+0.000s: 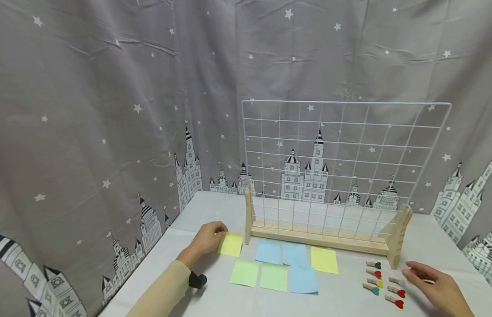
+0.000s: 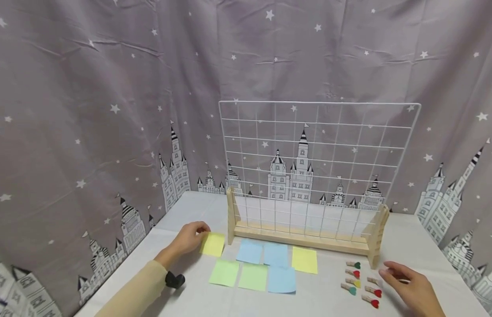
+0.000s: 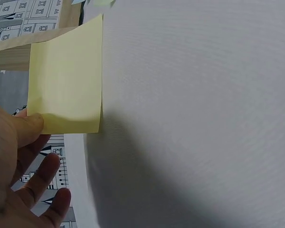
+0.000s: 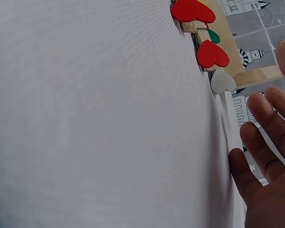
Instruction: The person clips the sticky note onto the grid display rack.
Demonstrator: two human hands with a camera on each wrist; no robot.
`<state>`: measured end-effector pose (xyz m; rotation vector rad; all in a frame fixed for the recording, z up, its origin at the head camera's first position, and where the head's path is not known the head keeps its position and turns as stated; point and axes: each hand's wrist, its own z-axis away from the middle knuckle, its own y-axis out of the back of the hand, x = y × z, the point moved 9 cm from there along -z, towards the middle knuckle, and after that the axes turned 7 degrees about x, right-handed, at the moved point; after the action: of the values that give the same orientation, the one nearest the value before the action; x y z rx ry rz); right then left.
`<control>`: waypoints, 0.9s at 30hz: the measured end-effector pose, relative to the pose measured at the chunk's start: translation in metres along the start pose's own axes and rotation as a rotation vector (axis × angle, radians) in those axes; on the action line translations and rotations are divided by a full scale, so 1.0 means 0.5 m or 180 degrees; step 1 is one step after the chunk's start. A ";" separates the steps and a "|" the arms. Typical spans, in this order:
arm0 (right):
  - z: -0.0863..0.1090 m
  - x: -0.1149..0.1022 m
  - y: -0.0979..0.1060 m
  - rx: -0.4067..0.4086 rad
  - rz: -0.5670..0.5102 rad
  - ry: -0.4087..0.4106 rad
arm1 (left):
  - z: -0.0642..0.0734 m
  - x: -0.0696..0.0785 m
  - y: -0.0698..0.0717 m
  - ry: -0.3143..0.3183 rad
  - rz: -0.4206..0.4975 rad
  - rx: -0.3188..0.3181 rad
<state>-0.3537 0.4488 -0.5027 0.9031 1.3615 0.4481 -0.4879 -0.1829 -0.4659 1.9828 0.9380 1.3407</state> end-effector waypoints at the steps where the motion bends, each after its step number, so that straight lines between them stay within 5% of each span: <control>1: 0.000 -0.002 0.001 0.0016 0.0009 0.0037 | 0.001 0.001 0.002 0.0011 0.0008 0.0003; 15: 0.006 0.012 -0.003 0.0017 -0.0160 -0.0098 | -0.002 0.017 0.014 0.0024 0.0182 0.0037; 27: 0.012 0.012 -0.015 -0.0054 -0.0125 0.0037 | -0.011 0.032 0.022 0.0089 0.0213 -0.0034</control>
<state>-0.3482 0.4468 -0.5126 0.8597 1.3818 0.4349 -0.4867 -0.1761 -0.4468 2.0082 0.8827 1.4105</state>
